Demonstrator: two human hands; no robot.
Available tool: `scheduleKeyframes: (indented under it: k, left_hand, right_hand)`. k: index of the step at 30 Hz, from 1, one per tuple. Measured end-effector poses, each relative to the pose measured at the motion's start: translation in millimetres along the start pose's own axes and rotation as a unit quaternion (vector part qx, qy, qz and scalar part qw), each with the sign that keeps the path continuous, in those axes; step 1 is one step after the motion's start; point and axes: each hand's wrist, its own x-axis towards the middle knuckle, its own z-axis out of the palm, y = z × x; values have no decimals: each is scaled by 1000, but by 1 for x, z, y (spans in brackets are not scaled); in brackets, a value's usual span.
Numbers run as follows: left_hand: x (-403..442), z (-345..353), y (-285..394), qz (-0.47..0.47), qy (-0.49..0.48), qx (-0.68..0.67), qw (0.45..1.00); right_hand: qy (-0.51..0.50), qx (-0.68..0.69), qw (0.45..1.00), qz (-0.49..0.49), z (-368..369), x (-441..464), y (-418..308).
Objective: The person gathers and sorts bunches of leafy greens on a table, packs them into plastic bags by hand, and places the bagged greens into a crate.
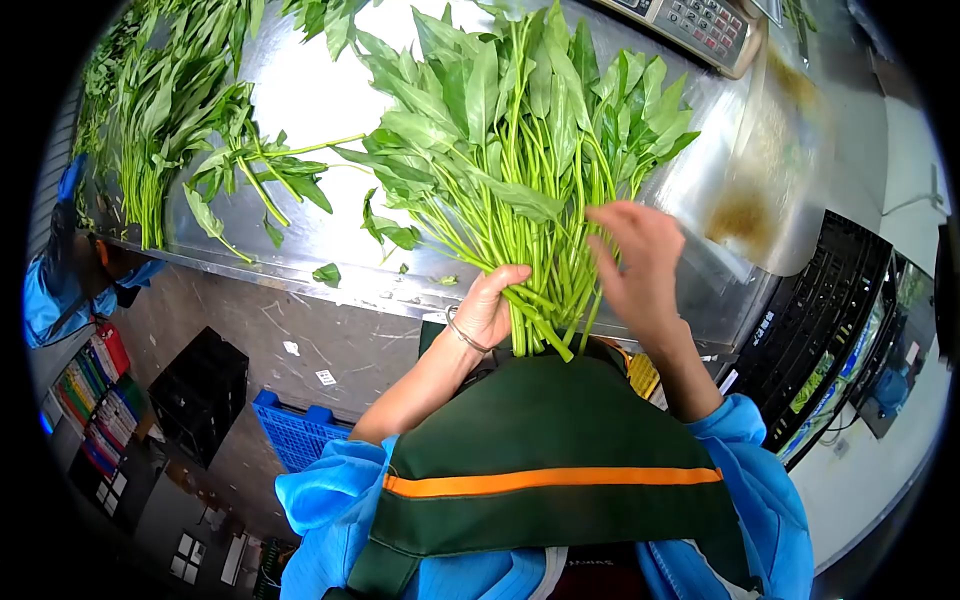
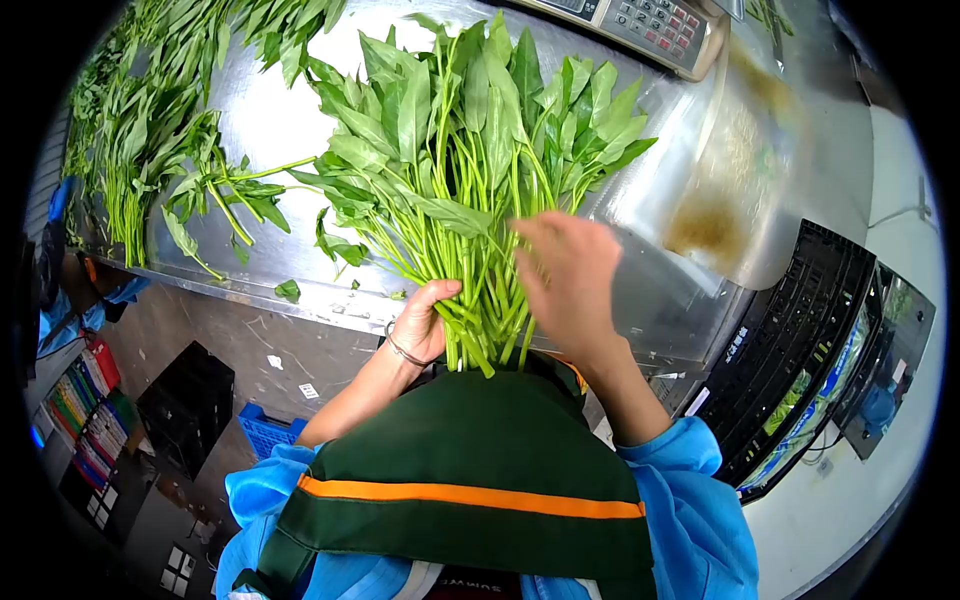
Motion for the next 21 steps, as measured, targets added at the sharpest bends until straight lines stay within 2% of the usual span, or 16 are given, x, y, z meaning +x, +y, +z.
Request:
scheduleKeyframes:
  k: [3,4,5,6,7,10,11,13,15,17,20,21]
  left_hand:
    - [0,-4,-1,-14,-2,-9,1000]
    - [-1,-2,1,-20,-8,-12,1000]
    - [-1,1,2,-24,-14,-16,999]
    - [-1,4,2,-20,-21,-19,999]
    - [-2,7,2,-18,-27,-22,999]
    - [0,1,1,-24,-23,-24,999]
    - [0,1,1,-23,-21,-21,999]
    - [1,0,0,-26,-16,-16,999]
    - [2,-2,0,-34,-9,-9,999]
    - [1,-3,0,-41,-7,-18,999]
    - [0,-1,0,-29,-8,-8,1000]
    - [1,0,0,-18,-10,-2,1000]
  right_hand:
    - [-41,10,999,25,19,0,-7]
    - [-54,129,982,125,27,-4,-1]
    - [-67,244,942,219,35,-7,5]
    - [-80,353,880,308,38,-9,10]
    - [-84,370,851,363,36,-9,16]
    - [-78,532,720,440,29,-8,23]
    - [-42,530,723,441,24,-6,18]
    - [116,409,836,347,28,-8,3]
    - [141,288,927,196,24,-8,-2]
    - [30,174,984,3,14,-8,-2]
    - [-97,117,987,47,24,1,6]
    - [-88,114,989,27,26,3,7]
